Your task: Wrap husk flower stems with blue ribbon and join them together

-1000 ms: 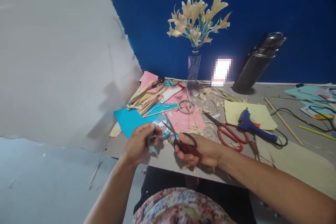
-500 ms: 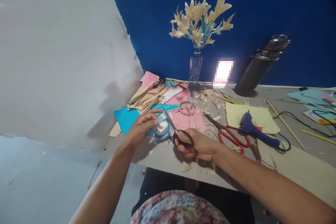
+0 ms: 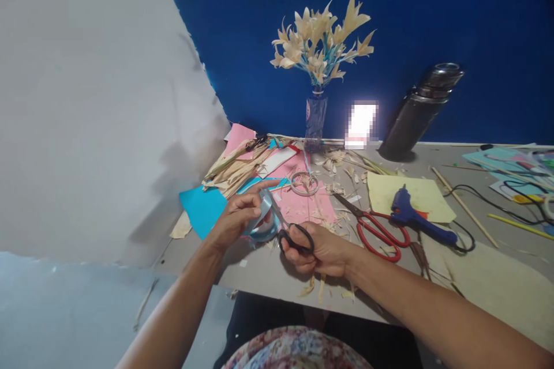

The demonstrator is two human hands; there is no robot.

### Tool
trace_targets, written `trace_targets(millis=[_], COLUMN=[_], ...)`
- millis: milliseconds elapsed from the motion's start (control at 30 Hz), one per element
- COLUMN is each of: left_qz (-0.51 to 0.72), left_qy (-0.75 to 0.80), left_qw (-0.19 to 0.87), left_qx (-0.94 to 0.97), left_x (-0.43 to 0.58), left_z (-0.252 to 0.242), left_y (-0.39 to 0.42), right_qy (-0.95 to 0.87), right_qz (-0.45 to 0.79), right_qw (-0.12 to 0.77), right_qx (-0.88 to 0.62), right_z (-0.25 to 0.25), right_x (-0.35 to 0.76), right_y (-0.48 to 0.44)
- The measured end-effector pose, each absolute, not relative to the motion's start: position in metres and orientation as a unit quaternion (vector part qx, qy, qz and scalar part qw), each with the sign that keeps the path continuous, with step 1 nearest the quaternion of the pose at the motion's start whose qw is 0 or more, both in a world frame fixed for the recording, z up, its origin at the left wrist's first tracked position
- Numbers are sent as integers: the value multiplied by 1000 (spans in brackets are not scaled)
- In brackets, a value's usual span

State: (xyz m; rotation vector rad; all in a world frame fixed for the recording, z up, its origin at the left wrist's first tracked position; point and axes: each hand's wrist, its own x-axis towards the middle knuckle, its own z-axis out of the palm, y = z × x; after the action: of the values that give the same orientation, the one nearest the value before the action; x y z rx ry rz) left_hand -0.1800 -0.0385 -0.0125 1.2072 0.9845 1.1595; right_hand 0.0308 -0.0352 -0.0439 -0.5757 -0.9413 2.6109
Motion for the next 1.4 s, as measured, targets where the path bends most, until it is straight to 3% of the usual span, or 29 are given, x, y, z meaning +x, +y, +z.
trace_targets(millis=[200, 800, 1400], left_qz=[513, 438, 452], left_qy=[419, 397, 350], left_qw=[559, 671, 690], left_qx=[499, 448, 444], left_x=[-179, -172, -178], left_z=[-20, -45, -49], left_y=[-35, -35, -26], right_qy=[-307, -215, -148], right_qz=[920, 933, 964], right_qw=[171, 241, 192], right_qx=[-172, -161, -114], right_z=[-48, -57, -53], right_x=[31, 15, 20], right_y=[-34, -41, -34])
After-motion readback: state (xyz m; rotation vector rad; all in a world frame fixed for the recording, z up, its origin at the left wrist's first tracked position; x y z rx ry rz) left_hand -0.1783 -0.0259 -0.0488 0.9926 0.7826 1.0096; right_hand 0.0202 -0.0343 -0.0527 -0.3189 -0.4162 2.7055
